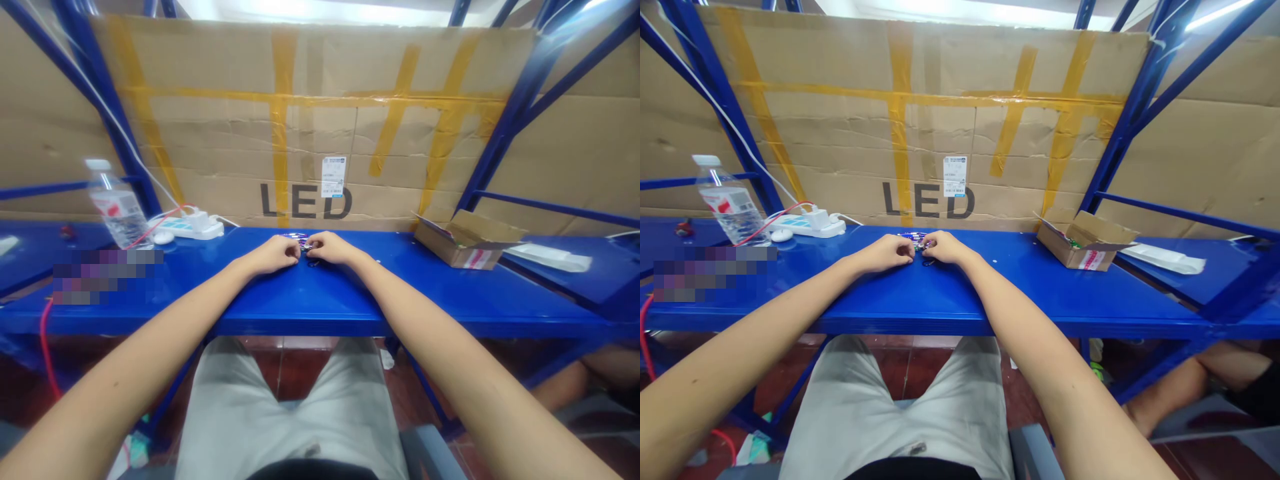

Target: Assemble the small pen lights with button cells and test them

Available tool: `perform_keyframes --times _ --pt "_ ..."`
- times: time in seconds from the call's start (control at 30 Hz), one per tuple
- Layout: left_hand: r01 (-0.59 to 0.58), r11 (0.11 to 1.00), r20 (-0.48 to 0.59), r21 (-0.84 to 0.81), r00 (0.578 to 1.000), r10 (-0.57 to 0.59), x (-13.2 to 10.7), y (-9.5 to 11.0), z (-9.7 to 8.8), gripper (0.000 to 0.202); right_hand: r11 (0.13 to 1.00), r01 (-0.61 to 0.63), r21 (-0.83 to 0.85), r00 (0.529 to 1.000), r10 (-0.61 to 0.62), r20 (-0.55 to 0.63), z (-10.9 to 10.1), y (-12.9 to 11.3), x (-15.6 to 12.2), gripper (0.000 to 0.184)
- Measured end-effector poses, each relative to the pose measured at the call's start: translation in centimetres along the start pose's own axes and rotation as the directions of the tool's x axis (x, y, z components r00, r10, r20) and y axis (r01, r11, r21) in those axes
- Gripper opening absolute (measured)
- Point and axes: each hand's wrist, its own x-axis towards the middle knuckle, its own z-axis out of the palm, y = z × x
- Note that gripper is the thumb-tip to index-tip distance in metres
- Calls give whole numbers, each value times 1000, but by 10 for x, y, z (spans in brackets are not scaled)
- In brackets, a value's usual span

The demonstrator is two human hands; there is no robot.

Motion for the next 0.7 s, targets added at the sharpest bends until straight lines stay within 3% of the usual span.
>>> perform_keyframes --times 0.13,0.37,0.47,0.57,0.7 --pt "0 1000 88 10 996 -1 2 -2 -2 14 1000 10 10 1000 -10 -9 1 1 1 7" --pt "22 1000 103 -21 994 -20 2 -5 -4 11 1000 -3 21 1000 3 -11 2 3 2 10" --pt "-10 999 -88 -44 996 6 1 -2 -2 10 1000 -12 12 1000 12 1 2 2 2 12" --pt "-88 996 -327 -20 942 77 1 4 0 10 1000 -15 16 1000 15 3 2 1 2 15" --pt "-136 990 -359 -37 926 114 1 10 3 10 999 6 54 1000 -7 28 3 -2 1 19"
